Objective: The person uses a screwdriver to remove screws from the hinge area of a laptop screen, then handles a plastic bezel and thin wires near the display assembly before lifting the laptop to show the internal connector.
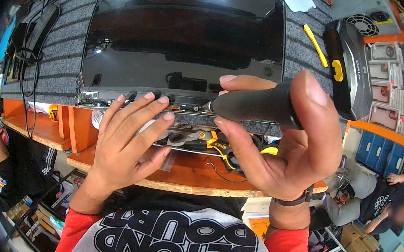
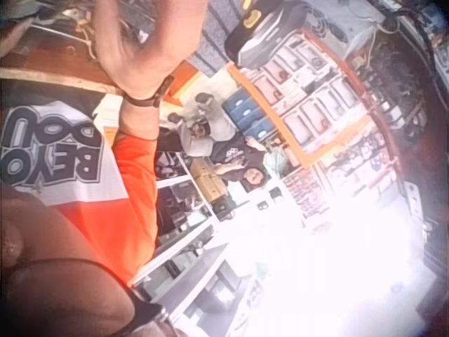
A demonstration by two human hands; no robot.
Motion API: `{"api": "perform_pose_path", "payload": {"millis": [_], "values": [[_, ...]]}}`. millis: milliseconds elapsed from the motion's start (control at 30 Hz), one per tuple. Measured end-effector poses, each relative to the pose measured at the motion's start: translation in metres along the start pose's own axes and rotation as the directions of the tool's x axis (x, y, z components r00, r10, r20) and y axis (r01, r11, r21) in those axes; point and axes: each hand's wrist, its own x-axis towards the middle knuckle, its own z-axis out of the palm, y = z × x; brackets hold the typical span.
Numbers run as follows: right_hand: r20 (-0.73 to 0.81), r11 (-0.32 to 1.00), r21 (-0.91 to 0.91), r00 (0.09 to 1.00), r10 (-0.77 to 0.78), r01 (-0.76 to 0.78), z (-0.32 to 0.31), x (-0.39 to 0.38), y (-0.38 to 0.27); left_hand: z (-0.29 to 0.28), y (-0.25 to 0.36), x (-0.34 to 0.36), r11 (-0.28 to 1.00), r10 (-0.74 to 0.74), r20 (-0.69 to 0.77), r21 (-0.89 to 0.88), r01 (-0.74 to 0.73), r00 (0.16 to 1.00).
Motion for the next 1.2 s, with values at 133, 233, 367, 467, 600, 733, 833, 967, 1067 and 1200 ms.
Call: {"api": "perform_pose_path", "payload": {"millis": [133, 233, 367, 467, 600, 733, 833, 967, 1067, 1200], "values": [[0.085, 0.999, 0.004, 0.996, -0.034, 0.034, -0.002, 0.007, -0.002, 0.001, 0.000, 0.001, 1.000, -0.014, 0.012, -0.001, 0.014, 1.000], [0.099, 0.999, 0.007, 0.995, -0.032, 0.032, -0.003, 0.007, -0.003, 0.001, 0.000, 0.000, 1.000, -0.018, 0.020, 0.005, 0.018, 1.000], [0.077, 0.999, 0.024, 0.997, -0.024, 0.022, -0.001, 0.005, -0.002, 0.002, -0.001, 0.000, 1.000, -0.022, 0.031, 0.014, 0.021, 0.999], [0.102, 0.999, 0.028, 0.994, -0.028, 0.025, -0.003, 0.006, -0.002, 0.001, 0.000, 0.000, 1.000, -0.014, 0.031, 0.010, 0.014, 0.999], [0.120, 1.000, 0.014, 0.993, -0.019, 0.017, -0.001, 0.006, -0.003, 0.003, -0.001, -0.002, 1.000, -0.010, 0.028, 0.003, 0.010, 1.000], [0.118, 1.000, 0.005, 0.993, -0.014, 0.013, 0.001, 0.006, -0.004, 0.003, -0.002, -0.003, 1.000, -0.014, 0.030, -0.003, 0.014, 0.999], [0.121, 1.000, -0.005, 0.993, -0.011, 0.011, 0.001, 0.005, -0.004, 0.002, -0.002, -0.002, 1.000, -0.011, 0.029, -0.007, 0.012, 1.000], [0.127, 1.000, -0.019, 0.992, -0.010, 0.012, 0.000, 0.005, -0.004, 0.001, -0.001, -0.002, 1.000, -0.017, 0.035, -0.009, 0.017, 0.999], [0.136, 0.999, -0.027, 0.991, -0.016, 0.020, 0.002, 0.006, -0.004, 0.002, -0.002, -0.003, 1.000, -0.018, 0.036, -0.008, 0.018, 0.999], [0.005, 0.994, 0.096, 0.999, -0.045, 0.045, 0.011, -0.001, 0.003, 0.002, -0.002, -0.002, 1.000, -0.022, 0.038, -0.012, 0.022, 0.999]]}}
